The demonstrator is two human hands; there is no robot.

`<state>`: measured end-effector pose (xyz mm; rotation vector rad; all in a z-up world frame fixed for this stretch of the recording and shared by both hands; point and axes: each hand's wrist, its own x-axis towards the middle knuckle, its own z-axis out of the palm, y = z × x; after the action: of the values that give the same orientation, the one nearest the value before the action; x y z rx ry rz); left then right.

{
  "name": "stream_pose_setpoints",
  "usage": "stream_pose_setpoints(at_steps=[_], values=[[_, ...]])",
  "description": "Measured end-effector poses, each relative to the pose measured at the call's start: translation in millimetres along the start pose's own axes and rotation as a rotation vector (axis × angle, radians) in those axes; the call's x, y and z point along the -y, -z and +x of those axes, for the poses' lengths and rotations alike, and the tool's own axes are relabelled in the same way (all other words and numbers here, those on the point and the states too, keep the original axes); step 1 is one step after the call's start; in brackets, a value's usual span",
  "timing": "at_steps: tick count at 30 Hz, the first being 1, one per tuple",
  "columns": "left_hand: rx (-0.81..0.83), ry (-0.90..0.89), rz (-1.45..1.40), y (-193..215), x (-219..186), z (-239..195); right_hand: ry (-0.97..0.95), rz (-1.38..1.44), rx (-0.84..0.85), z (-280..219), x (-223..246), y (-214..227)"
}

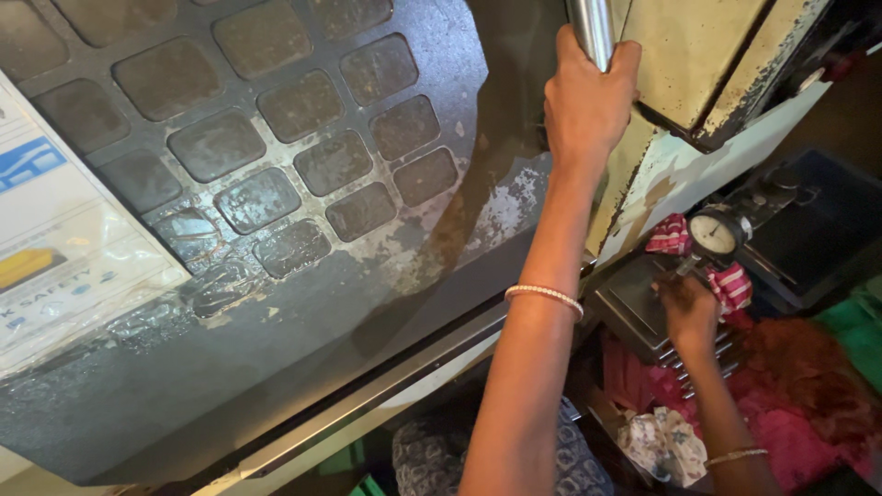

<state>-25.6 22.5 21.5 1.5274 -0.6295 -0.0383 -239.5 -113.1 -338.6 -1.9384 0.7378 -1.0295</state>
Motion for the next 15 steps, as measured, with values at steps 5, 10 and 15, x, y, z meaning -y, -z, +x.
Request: stream_pose_setpoints(at_steps=[5, 10, 15], values=[[0.001, 0.000, 0.003, -0.3, 0.6, 1.1, -0.041, 0.096, 0.004, 2.1, -7.8, -2.3], [0.000, 0.002, -0.013, -1.5, 1.9, 1.1, -0.081, 0.085, -0.006, 3.5, -13.1, -3.2], [-0.009, -0.006, -0.003, -2.2, 2.2, 1.1, -0.041, 0.121, -0.005, 4.8, -23.4, -4.4]])
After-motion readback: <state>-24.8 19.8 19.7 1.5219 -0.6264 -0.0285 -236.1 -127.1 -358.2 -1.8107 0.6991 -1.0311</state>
